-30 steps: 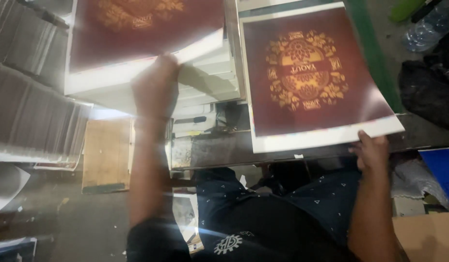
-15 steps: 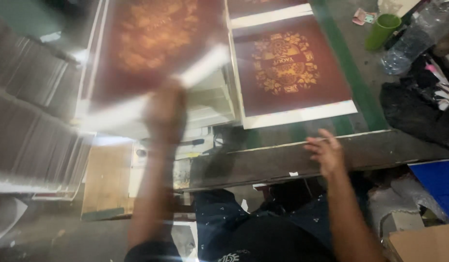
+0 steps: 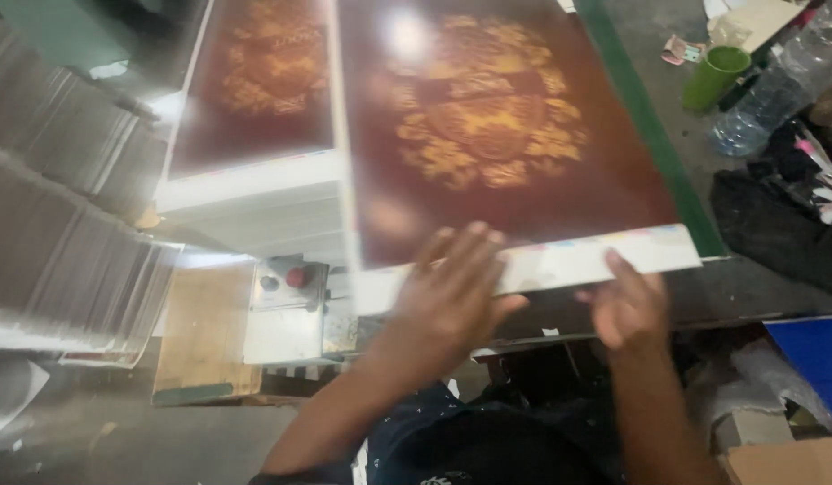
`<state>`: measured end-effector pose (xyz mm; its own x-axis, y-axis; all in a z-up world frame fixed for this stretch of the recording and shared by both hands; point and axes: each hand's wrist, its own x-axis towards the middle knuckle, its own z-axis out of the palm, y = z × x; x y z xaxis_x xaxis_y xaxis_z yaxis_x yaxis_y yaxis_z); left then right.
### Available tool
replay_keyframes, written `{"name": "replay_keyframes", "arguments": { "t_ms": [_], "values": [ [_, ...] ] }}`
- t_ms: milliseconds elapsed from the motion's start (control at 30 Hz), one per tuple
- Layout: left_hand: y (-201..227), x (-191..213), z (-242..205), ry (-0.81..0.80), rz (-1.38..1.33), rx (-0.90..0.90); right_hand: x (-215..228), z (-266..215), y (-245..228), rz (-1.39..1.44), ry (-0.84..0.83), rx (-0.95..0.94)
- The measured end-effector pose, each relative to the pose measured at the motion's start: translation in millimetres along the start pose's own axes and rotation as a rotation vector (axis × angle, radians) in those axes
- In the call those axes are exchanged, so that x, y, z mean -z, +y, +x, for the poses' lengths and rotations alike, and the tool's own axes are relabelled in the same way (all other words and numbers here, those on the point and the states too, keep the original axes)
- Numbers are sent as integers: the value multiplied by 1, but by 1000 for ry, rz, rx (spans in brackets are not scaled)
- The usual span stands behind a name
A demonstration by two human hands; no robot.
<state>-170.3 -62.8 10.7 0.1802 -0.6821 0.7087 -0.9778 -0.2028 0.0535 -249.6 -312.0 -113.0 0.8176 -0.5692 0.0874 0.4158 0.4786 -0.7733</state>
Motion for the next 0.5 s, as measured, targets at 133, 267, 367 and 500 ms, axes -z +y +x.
{"name": "replay_keyframes", "arguments": {
  "t_ms": [133,267,367,500],
  "values": [
    [-71,16,-29,75,76,184,168,5,42,21,-21,21],
    [-157,5,-45,8,415,338,239,-18,42,-101,199,-52],
    [-177,6,-52,-20,637,301,287,-37,42,-205,281,-87],
    [-190,14,-42,-156,672,313,280,-67,21,-573,608,-262]
  ]
}}
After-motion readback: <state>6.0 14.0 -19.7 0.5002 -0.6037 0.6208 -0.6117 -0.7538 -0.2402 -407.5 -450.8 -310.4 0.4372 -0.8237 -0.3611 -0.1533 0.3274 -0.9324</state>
